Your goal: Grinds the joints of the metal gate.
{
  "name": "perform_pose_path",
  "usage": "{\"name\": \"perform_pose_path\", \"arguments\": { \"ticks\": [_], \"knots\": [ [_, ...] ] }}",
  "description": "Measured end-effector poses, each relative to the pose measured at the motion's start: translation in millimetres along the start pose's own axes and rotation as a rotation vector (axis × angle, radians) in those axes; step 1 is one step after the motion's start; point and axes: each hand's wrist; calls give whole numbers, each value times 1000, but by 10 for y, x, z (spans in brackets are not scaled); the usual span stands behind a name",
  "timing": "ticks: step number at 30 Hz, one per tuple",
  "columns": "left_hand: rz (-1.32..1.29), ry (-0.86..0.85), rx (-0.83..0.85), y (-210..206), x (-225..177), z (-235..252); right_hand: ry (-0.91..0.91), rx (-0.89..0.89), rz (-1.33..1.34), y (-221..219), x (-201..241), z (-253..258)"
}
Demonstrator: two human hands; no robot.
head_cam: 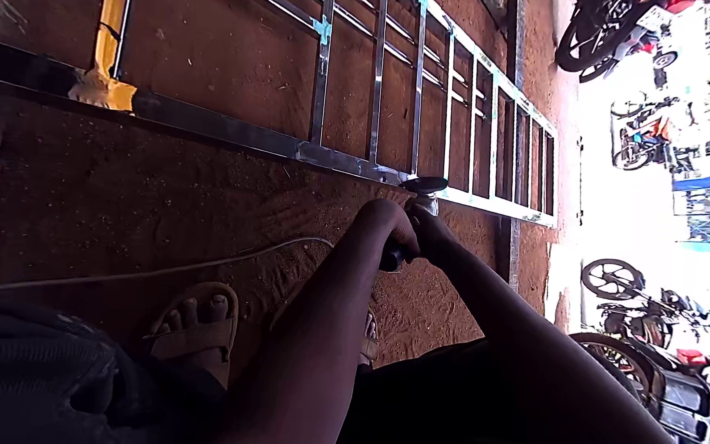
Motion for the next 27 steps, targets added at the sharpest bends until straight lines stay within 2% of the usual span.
{"name": "perform_pose_path", "arguments": {
  "ticks": [3, 9, 14, 19, 24, 27],
  "knots": [
    [-10, 19, -39, 30, -5, 30, 53, 1, 1, -2, 24, 73],
    [-53, 35, 10, -19, 36, -47, -68, 29, 44, -32, -31, -86],
    [-76, 34, -38, 25, 32, 44, 49, 25, 21, -24, 28, 108],
    [-60, 1, 0, 6, 0, -31, -31, 13, 89, -19, -9, -23],
    [-32, -50, -7, 18, -1, 60, 23, -3, 4, 28, 27, 117],
    [-56, -32, -18, 8, -14, 16, 5, 3, 47, 41, 6, 66]
  ]
}}
Point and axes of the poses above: each hand's wrist, its own z-axis towards the middle knuckle, its own y-axis out of the back of the hand, x = y × z
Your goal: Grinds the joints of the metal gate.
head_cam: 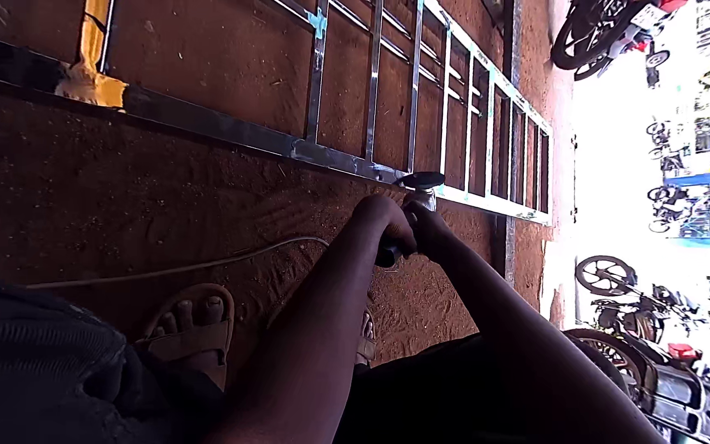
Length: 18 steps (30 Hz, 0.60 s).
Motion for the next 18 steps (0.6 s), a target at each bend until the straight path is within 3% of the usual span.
{"name": "perform_pose_path", "arguments": {
  "ticks": [18],
  "knots": [
    [-130, -76, -10, -21, 41, -48, 36, -77, -177, 58, 87, -47]
  ]
}}
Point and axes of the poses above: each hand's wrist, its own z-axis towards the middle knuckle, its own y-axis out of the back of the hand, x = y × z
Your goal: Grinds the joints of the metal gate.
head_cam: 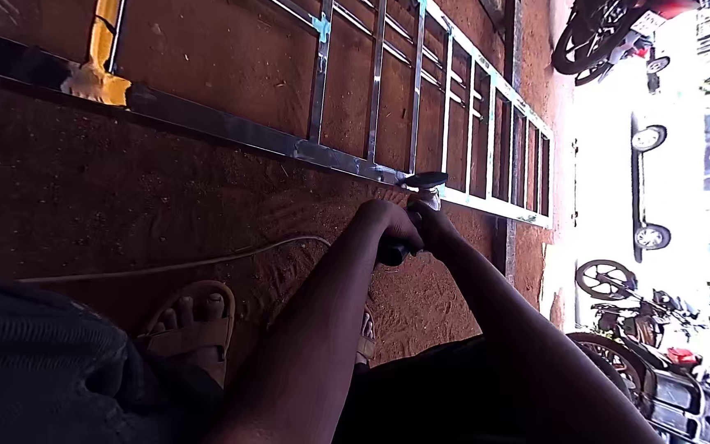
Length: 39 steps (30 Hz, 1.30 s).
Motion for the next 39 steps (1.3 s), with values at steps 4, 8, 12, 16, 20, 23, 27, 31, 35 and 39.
{"name": "perform_pose_path", "arguments": {
  "ticks": [4, 8, 12, 16, 20, 23, 27, 31, 35, 39],
  "knots": [
    [-9, -8, -24, 56, -9, 14, 22, -4, 11, 6, 64, 34],
    [-45, 4, 1, 10, -59, -1, -29, -5, 33, 49, 13, -19],
    [-28, 1, -28, 35, -31, 94, 24, -26, -42, 63, 33, 124],
    [-58, -5, -23, 40, -30, 71, 37, -36, -30, 54, 40, 140],
    [-79, -8, -19, 27, -10, 23, -1, -16, 30, 45, 27, 67],
    [-57, -22, -66, 39, 10, 71, 16, -41, -12, 29, 91, 133],
    [-58, -42, -87, 111, 15, 99, 23, -72, -39, 36, 213, 148],
    [-24, -37, -35, 86, -12, 63, -48, -39, 85, 41, 104, 46],
    [6, -32, 17, 80, -38, 117, -49, -21, 94, 66, 35, 43],
    [5, -38, 1, 90, -39, 123, -24, -37, 21, 56, 45, 114]
  ]
}}
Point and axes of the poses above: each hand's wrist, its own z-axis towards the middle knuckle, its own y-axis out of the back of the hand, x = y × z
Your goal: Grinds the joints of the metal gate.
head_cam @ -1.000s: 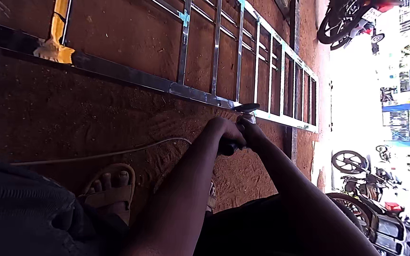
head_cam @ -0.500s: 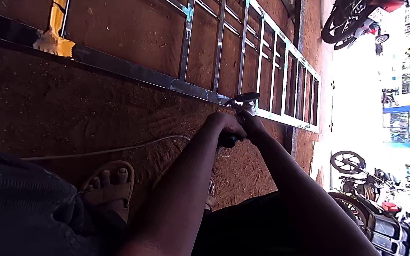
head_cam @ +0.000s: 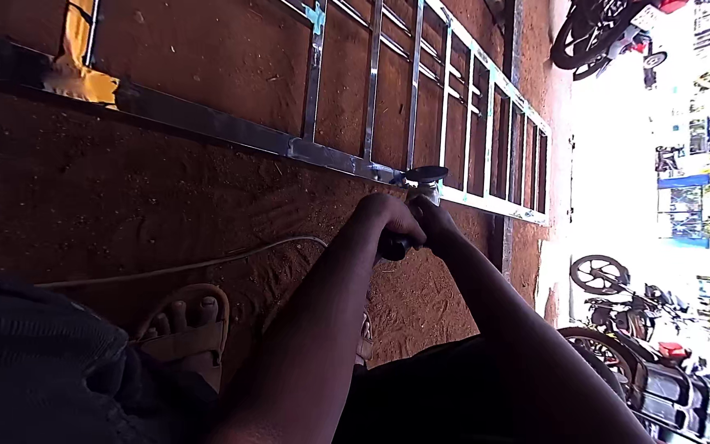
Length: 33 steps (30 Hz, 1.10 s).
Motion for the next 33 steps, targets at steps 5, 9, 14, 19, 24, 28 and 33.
{"name": "perform_pose_path", "arguments": {
  "ticks": [5, 9, 14, 19, 24, 28, 33],
  "knots": [
    [-44, 57, 54, -71, 17, -66, -55, 48, 74, -10, -94, -115],
    [-46, 58, 29, -68, -30, -8, -20, 35, 55, 16, -69, -31],
    [-45, 34, 15, -106, -63, -27, -15, 17, 42, 51, -104, 7],
    [-9, 47, 44, -169, -88, -35, -49, 20, 78, 59, -197, -54],
    [-28, 65, -22, -118, -67, -5, 21, 0, 0, 49, -101, 62],
    [-88, 55, 26, -163, -93, -108, -11, 47, 75, 52, -190, -27],
    [-73, 43, 116, -297, -125, -181, -38, -49, 7, 44, -356, -202]
  ]
}}
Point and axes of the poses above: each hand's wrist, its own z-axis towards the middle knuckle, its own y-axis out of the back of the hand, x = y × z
